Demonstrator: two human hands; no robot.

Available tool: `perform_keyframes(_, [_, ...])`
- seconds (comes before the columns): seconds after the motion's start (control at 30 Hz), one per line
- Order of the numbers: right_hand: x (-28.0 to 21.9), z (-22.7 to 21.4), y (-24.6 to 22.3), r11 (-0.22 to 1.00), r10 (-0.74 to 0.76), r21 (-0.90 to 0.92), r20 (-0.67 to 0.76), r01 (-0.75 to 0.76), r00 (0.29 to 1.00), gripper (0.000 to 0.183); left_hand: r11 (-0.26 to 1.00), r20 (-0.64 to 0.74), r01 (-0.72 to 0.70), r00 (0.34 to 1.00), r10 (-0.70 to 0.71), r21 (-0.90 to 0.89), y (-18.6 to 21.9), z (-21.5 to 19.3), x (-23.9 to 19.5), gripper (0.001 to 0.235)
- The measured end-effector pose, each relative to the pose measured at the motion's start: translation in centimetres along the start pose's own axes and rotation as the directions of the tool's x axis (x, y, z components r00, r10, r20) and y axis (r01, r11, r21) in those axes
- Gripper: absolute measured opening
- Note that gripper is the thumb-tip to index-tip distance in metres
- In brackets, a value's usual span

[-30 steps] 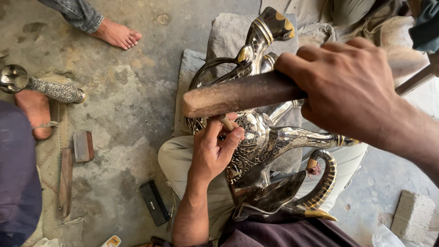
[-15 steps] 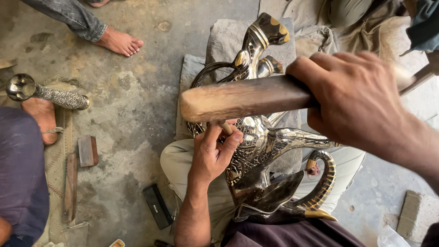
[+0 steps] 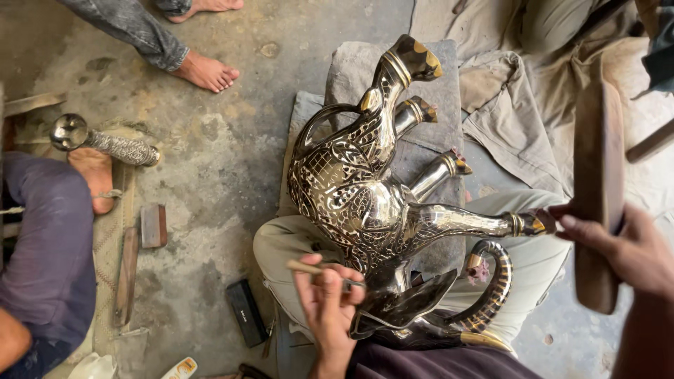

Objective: The person uses a wooden mallet and a metal chisel to engrave decorative patterns onto a silver elephant-shaped vessel. They repeatedly strike the chisel to create fine details on the surface of the metal object.

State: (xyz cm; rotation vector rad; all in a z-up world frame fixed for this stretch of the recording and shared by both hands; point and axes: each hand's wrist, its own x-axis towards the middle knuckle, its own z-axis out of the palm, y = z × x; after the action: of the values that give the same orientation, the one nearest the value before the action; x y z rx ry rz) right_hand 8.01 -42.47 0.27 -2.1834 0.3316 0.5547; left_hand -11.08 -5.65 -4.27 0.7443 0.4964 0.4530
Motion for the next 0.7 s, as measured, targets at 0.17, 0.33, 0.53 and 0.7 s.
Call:
perform_keyframes(0.17, [-1.0,3.4,3.7,0.835,-0.23,0.517,0.018,0.188,0.973,0.038,0.976,-0.127,0.14,0.979,-0.161,-0.165,0.7,1.9,0.2,0.028])
perform_keyframes(0.33, [-0.7,2.2,1.2,0.702,-0.36,0.625,-0.103,0.342,0.927,0.027,0.971,-0.047,0.076,0.995,-0.088,-0.227,2.1,4.3,1.2,0.024])
perform_keyframes(0.53, [0.6,2.3,-2.3,0.854,-0.313,0.361,-0.221,0.376,0.924,0.022,0.975,0.008,0.178,0.984,-0.178,-0.13,1.0,6.6,0.8,0.024])
perform_keyframes(0.7, [0.8,2.9,-2.2,0.749,-0.245,0.576,-0.221,0.329,0.944,0.03,0.968,-0.046,0.211,0.975,-0.219,-0.139,1.5,6.8,0.4,0.029])
